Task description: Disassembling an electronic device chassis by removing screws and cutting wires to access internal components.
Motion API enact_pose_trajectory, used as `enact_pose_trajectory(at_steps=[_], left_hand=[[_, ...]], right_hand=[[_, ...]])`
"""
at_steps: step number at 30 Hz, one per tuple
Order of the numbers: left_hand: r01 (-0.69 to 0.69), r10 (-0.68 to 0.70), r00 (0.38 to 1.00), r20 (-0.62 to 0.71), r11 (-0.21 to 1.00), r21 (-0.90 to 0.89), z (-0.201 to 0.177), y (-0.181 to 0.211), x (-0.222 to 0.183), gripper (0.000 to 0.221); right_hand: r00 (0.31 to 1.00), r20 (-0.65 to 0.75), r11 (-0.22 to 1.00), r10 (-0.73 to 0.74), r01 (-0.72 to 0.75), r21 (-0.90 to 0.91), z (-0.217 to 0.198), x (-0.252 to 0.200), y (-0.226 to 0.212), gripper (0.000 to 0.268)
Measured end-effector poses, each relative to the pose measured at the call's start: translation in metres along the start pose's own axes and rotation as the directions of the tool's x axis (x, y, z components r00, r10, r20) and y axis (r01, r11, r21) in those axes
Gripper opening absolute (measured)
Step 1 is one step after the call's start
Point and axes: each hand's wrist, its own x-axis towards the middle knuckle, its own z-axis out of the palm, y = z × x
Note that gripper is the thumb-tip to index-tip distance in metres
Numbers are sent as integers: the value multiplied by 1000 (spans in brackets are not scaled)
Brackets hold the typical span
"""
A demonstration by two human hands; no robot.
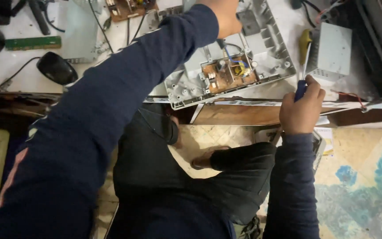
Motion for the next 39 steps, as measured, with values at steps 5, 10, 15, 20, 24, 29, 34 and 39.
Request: enact_pose_trajectory(at_steps=[5,10,15,20,24,29,34,39], left_hand=[[-93,59,970,-237,986,-138,-78,17,-63,17],[-215,76,901,-426,933,-288,-136,27,-157,15],[-50,-156,932,-327,838,-543,-145,25,-223,24],[47,-398,882,-252,606,-794,-147,12,-261,34],[-7,-397,871,-290,580,-815,-136,5,-268,36],[15,-414,877,-245,532,-846,-120,24,-257,38],[-44,-396,871,-290,526,-849,-101,27,-252,46],[-147,-333,890,-312,439,-886,-85,4,-250,57]], right_hand=[[978,-121,980,-173,158,-123,10,-2,3,49],[968,-116,930,-222,175,-322,10,-2,-3,50],[965,-100,851,-241,161,-501,2,-1,-14,48],[910,-186,799,-371,211,-563,-31,-9,-36,36],[892,-102,898,-440,439,-36,-48,-32,-143,24],[788,353,858,-505,413,306,-4,-71,-232,94],[837,144,849,-528,522,78,40,-77,-239,49],[886,63,888,-459,460,6,47,-64,-224,23]])
